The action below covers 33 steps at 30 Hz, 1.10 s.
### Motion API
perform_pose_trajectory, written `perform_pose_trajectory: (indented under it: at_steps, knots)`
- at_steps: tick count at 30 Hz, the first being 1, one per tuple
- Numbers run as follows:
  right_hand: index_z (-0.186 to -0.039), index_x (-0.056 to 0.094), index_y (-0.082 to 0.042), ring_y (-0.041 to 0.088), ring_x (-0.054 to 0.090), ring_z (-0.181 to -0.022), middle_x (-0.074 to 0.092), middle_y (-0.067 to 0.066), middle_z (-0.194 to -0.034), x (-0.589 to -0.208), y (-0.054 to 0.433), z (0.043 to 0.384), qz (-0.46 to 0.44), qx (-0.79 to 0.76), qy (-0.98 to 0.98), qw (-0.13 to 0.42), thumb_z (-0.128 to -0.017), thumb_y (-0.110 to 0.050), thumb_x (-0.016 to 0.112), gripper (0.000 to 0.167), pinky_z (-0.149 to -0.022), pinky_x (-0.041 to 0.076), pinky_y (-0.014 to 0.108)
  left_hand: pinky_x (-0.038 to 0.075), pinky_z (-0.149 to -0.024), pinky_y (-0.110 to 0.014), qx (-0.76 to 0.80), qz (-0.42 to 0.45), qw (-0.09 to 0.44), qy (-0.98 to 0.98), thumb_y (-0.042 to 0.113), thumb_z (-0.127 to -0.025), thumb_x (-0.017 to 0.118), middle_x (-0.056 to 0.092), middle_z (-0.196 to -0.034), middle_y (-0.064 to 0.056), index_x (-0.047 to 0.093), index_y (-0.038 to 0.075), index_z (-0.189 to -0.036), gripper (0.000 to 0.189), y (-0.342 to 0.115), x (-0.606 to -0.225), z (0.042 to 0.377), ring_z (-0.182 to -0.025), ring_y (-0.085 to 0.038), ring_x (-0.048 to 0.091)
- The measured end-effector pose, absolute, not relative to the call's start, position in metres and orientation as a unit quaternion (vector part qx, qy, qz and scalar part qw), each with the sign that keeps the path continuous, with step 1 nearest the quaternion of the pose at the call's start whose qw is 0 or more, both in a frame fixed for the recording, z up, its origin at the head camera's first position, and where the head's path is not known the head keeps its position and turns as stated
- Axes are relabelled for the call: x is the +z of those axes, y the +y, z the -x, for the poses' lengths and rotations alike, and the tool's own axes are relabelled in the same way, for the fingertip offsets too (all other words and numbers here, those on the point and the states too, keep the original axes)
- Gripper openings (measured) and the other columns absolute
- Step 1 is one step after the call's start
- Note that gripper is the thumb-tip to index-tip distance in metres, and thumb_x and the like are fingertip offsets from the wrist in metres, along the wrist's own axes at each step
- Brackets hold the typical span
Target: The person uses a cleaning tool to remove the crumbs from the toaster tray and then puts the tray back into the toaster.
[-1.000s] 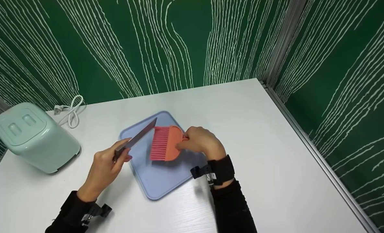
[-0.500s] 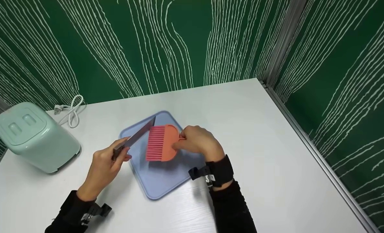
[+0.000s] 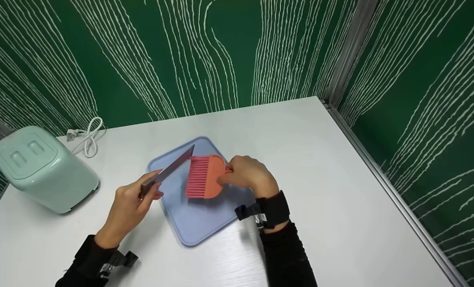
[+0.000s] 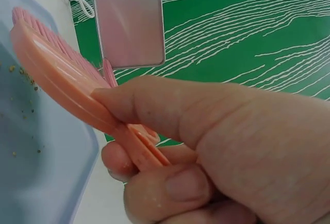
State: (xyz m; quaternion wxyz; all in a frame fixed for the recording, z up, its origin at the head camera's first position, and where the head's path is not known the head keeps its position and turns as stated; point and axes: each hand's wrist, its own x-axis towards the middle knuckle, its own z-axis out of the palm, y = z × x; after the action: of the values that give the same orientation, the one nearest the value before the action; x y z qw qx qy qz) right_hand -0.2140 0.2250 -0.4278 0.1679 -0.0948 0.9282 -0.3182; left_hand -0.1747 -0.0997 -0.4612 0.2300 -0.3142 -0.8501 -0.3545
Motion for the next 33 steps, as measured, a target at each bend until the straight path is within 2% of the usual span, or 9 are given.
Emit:
perform_pose_trajectory:
  at_steps: [10,19,27,33]
  knots:
    - [-0.075,0.068,-0.017,0.012,0.037,-0.065,0.04,-0.009,-0.063,-0.426,0.225,0.213,0.098,-0.311,0.93,0.169,-0.091,-0.039,0.073,0.028,-0.059,0.026,0.029,0.062,-0.06,-0.02,-0.377,0.294,0.215,-0.852,0.007,-0.105,0.068,0.08,-0.087,-0.008,0.069,0.0,-0.135,0.03,-0.102,-0.462,0.176,-0.071,-0.007,0.077]
    - [-0.073,0.062,-0.017,0.012,0.035,-0.062,0.036,-0.009,-0.063,-0.417,0.227,0.209,0.1,-0.314,0.932,0.15,-0.091,-0.038,0.073,0.03,-0.058,0.024,0.028,0.064,-0.066,-0.019,-0.462,0.25,0.164,-0.835,0.013,-0.108,0.065,0.078,-0.086,-0.012,0.068,-0.002,-0.135,0.03,-0.107,-0.462,0.181,-0.071,-0.012,0.08]
    - [-0.083,0.068,-0.017,0.01,0.036,-0.061,0.037,-0.009,-0.062,-0.408,0.228,0.208,0.114,-0.34,0.932,0.047,-0.096,-0.039,0.075,0.026,-0.059,0.027,0.027,0.066,-0.066,-0.025,-0.55,0.193,0.111,-0.805,0.015,-0.108,0.066,0.078,-0.087,-0.013,0.068,-0.002,-0.132,0.029,-0.11,-0.461,0.183,-0.07,-0.014,0.081]
    - [-0.085,0.063,-0.017,0.012,0.034,-0.062,0.035,-0.008,-0.065,-0.409,0.218,0.213,0.115,-0.361,0.926,-0.013,-0.098,-0.043,0.076,0.032,-0.061,0.026,0.028,0.067,-0.068,-0.03,-0.601,0.168,0.068,-0.778,0.01,-0.108,0.065,0.071,-0.086,-0.022,0.067,-0.003,-0.131,0.026,-0.109,-0.459,0.182,-0.07,-0.015,0.081]
